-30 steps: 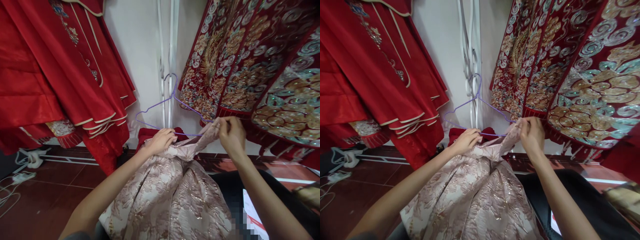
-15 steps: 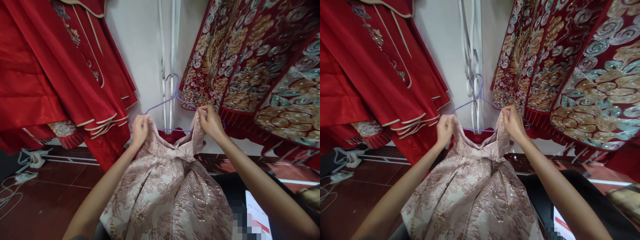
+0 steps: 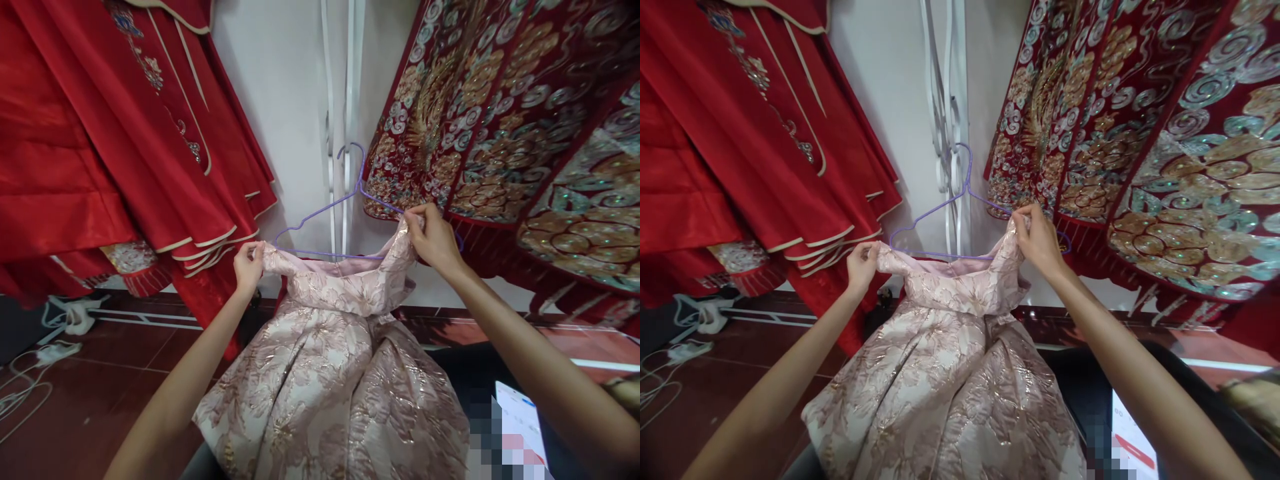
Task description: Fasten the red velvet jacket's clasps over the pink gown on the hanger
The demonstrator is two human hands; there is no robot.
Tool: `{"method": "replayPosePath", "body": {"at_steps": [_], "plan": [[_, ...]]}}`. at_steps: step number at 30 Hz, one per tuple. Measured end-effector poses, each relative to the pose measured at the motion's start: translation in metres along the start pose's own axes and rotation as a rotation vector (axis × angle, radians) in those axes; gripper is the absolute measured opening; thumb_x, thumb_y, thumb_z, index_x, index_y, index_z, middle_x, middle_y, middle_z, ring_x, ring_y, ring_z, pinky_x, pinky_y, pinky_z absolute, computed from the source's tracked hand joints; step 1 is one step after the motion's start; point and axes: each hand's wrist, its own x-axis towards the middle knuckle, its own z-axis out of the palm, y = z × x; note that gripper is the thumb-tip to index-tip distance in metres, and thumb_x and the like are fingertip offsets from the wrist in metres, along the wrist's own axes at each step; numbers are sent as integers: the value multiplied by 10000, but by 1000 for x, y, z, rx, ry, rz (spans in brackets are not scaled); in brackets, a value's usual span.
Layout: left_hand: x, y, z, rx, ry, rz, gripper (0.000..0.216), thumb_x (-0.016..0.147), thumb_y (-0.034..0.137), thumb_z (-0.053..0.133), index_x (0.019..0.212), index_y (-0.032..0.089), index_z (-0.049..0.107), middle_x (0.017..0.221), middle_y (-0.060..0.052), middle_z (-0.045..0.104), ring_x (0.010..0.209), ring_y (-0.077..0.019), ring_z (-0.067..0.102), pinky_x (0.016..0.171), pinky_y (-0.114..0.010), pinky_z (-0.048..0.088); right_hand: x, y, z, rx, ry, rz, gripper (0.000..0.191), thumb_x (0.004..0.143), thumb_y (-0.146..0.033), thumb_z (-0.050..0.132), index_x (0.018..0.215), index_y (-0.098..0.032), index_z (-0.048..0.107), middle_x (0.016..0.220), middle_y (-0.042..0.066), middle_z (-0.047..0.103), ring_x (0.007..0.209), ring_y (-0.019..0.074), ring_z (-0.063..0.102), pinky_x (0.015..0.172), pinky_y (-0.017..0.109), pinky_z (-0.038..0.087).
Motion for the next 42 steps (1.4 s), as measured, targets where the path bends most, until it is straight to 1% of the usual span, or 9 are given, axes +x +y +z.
{"method": "replayPosePath", "body": {"at_steps": [6, 9, 15, 20, 25, 32, 36, 39, 42], "plan": [[1, 10, -4, -62, 13, 76, 338, 829, 467, 554, 887, 151, 660, 803, -41, 676, 741, -156, 611, 736, -259, 469, 0, 2, 1, -1, 3, -12, 181, 880, -366, 464, 964, -224, 540, 969, 120, 683, 887, 295, 636, 780, 413, 467], [4, 7, -1, -52, 4, 50, 344, 811, 473, 565, 887, 151, 662, 815, -47, 680, 736, -157, 610, 743, -265, 474, 0, 2, 1, 13, 9, -13, 187, 876, -373, 468, 960, -224, 544, 960, 118, 684, 876, 297, 634, 775, 414, 463], [7, -7, 4, 42, -38, -105, 341, 766, 462, 592, 858, 144, 670, 823, -81, 695, 723, -178, 625, 728, -287, 481, 0, 1, 1, 20, 20, -13, 189, 866, -366, 475, 959, -217, 544, 964, 127, 682, 888, 302, 629, 780, 420, 462], [3, -1, 5, -2, -40, -29, 345, 795, 461, 574, 886, 142, 670, 847, -75, 697, 767, -174, 627, 754, -278, 478, 0, 0, 0, 10, -2, -3, 180, 874, -351, 465, 973, -217, 533, 966, 128, 676, 900, 304, 634, 788, 419, 461], [12, 26, 6, -107, -45, 83, 339, 826, 452, 551, 886, 138, 664, 891, -74, 698, 827, -169, 627, 781, -268, 475, 0, 2, 2, 7, -20, -10, 180, 873, -366, 469, 957, -219, 528, 955, 120, 674, 882, 291, 635, 789, 410, 462], [30, 106, 31, -71, -249, 315, 291, 849, 423, 551, 878, 156, 662, 876, -41, 698, 820, -159, 623, 760, -243, 457, 4, 2, 18, 31, -130, -95, 263, 928, -407, 343, 974, -215, 516, 897, 99, 657, 852, 267, 623, 782, 413, 471], [26, 114, 40, 101, -367, 371, 296, 894, 422, 488, 960, 186, 653, 859, -29, 694, 757, -166, 615, 716, -250, 439, 6, 10, 11, 18, -205, -189, 312, 924, -394, 340, 1013, -192, 560, 955, 115, 665, 918, 264, 619, 838, 427, 465], [23, 99, 35, 235, -465, 416, 339, 905, 470, 453, 973, 211, 661, 821, -32, 685, 772, -193, 619, 722, -269, 434, 14, 27, -11, 79, -311, -78, 318, 883, -375, 413, 1012, -183, 630, 971, 110, 697, 912, 261, 638, 844, 423, 470], [25, 77, 30, 152, -443, 300, 449, 887, 571, 418, 880, 197, 668, 781, -42, 674, 775, -202, 623, 709, -273, 450, 23, 49, -35, 379, -511, 253, 447, 901, -352, 285, 959, -136, 672, 887, 157, 716, 761, 247, 670, 704, 393, 502]]}}
